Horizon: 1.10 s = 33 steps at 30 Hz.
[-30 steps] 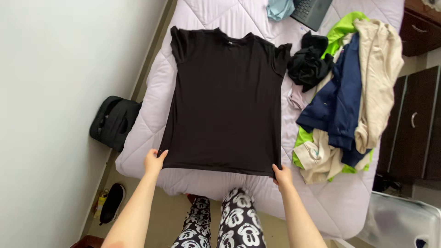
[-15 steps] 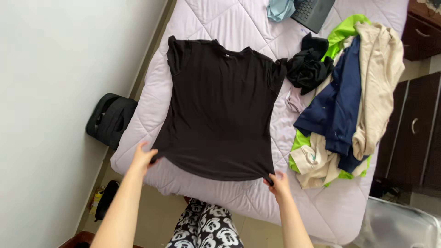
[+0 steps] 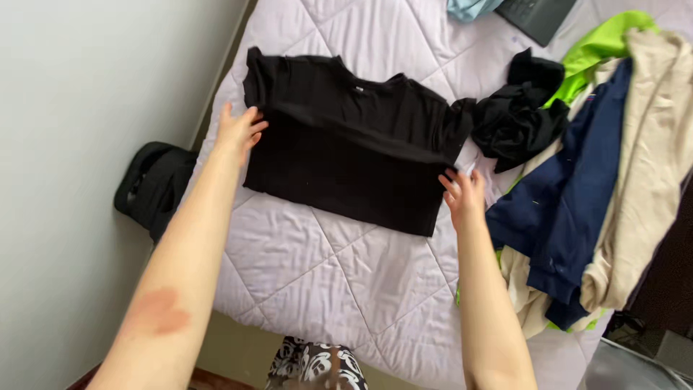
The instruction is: The person picks up folded clothes from a bed and places them onto a metal wire shelf inside a closet, repeating the action for several items including a red sweater, a white garment, and a stack of colorful clothes, before taking a black shirt and folding it on the bed.
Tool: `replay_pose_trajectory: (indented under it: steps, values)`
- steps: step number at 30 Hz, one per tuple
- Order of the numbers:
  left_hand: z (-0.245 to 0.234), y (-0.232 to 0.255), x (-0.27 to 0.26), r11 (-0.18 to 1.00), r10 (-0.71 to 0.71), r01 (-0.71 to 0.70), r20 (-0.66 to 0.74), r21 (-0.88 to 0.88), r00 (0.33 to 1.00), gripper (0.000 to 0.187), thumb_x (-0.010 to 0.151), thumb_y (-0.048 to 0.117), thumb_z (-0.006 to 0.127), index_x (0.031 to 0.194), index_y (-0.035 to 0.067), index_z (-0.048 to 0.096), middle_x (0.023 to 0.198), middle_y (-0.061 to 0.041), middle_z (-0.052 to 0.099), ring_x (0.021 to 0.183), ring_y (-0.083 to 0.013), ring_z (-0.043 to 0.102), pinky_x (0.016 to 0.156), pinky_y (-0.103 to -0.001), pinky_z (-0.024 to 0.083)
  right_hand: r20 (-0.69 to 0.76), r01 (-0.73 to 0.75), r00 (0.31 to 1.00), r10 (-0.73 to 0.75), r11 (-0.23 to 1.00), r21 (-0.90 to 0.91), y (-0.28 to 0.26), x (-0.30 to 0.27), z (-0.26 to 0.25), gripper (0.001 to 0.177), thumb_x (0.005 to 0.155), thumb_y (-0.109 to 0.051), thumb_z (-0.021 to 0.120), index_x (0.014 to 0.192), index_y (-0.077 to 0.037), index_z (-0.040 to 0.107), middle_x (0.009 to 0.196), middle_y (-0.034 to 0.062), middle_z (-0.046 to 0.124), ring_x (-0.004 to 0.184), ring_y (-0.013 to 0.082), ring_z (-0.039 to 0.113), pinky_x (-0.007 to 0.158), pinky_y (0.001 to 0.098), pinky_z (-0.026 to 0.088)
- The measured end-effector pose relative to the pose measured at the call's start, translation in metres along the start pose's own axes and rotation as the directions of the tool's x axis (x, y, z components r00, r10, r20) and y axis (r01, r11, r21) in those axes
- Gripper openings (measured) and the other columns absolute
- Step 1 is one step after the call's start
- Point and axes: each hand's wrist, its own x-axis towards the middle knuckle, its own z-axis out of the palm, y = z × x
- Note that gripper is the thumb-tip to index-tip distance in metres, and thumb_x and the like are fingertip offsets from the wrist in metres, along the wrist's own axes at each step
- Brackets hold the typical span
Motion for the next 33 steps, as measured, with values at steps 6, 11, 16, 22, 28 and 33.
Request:
replay_pose_trajectory:
  steps: [6, 11, 16, 22, 28, 33]
  values:
    - [-0.029, -0.138, 0.016, 0.561, 0.147, 0.108, -0.227, 0.821, 0.963, 0.118, 0.070, 0.073, 0.084, 0.152, 0.001, 0.039, 0.146, -0.030, 0.048, 0.141, -0.0452, 0.041, 0.114, -0.057, 0.030, -0.219, -0.075, 0.902, -0.371, 0.365, -0.928, 0.133, 0.035, -0.059, 0.092, 0.078, -0.063, 0.085, 0.138, 0.000, 0.058, 0.127, 0.0290, 0.065, 0.124, 0.0441, 0.060, 0.105, 0.0499, 0.049]
    - [-0.050, -0.176, -0.012, 0.655, -0.068, 0.294, -0.332, 0.696, 0.941, 0.099, 0.074, 0.063, 0.089, 0.138, 0.001, 0.047, 0.137, -0.027, 0.055, 0.132, -0.0410, 0.053, 0.109, -0.052, 0.042, -0.378, -0.298, 0.906, -0.190, 0.347, -0.889, 0.172, 0.000, -0.079, 0.089, 0.065, -0.072, 0.090, 0.126, -0.013, 0.061, 0.113, 0.0096, 0.070, 0.117, 0.0302, 0.065, 0.099, 0.0390, 0.052]
    - [-0.069, -0.225, 0.024, 0.869, -0.082, 0.262, -0.400, 0.419, 0.913, 0.055, 0.086, 0.047, 0.088, 0.117, 0.006, 0.069, 0.105, -0.012, 0.070, 0.093, -0.0274, 0.072, 0.071, -0.037, 0.060, -0.337, -0.313, 0.936, 0.102, 0.679, -0.664, 0.162, -0.002, -0.076, 0.062, 0.084, -0.048, 0.088, 0.121, -0.003, 0.068, 0.108, 0.0201, 0.073, 0.100, 0.0342, 0.073, 0.083, 0.0409, 0.060]
    - [-0.082, -0.196, -0.016, 0.981, -0.121, 0.169, -0.393, 0.091, 0.912, 0.055, 0.096, 0.022, 0.080, 0.135, 0.000, 0.048, 0.128, -0.025, 0.042, 0.092, -0.0380, 0.069, 0.074, -0.044, 0.064, -0.265, -0.359, 0.921, 0.285, 0.885, -0.297, 0.120, -0.049, -0.065, 0.050, 0.098, -0.030, 0.079, 0.128, 0.002, 0.057, 0.107, 0.0165, 0.059, 0.095, 0.0304, 0.069, 0.088, 0.0458, 0.056]
    - [-0.128, -0.185, -0.090, 0.981, -0.074, 0.146, -0.456, 0.126, 0.887, 0.028, 0.086, 0.014, 0.079, 0.106, 0.006, 0.062, 0.098, -0.022, 0.058, 0.067, -0.0354, 0.072, 0.056, -0.041, 0.063, -0.191, -0.413, 0.903, 0.385, 0.900, -0.140, 0.105, -0.120, -0.101, 0.032, 0.094, -0.024, 0.080, 0.106, -0.001, 0.060, 0.083, 0.0112, 0.058, 0.071, 0.0239, 0.071, 0.057, 0.0294, 0.058]
    - [-0.100, -0.057, -0.205, 0.929, -0.351, 0.369, -0.414, -0.039, 0.840, 0.031, 0.086, -0.002, 0.054, 0.109, 0.015, 0.044, 0.096, -0.020, 0.063, 0.057, -0.0272, 0.068, 0.041, -0.027, 0.039, -0.238, -0.591, 0.778, 0.582, 0.806, 0.038, 0.079, -0.168, -0.128, 0.027, 0.089, -0.007, 0.075, 0.088, -0.013, 0.048, 0.069, 0.0049, 0.047, 0.061, 0.0144, 0.057, 0.043, 0.0204, 0.032]
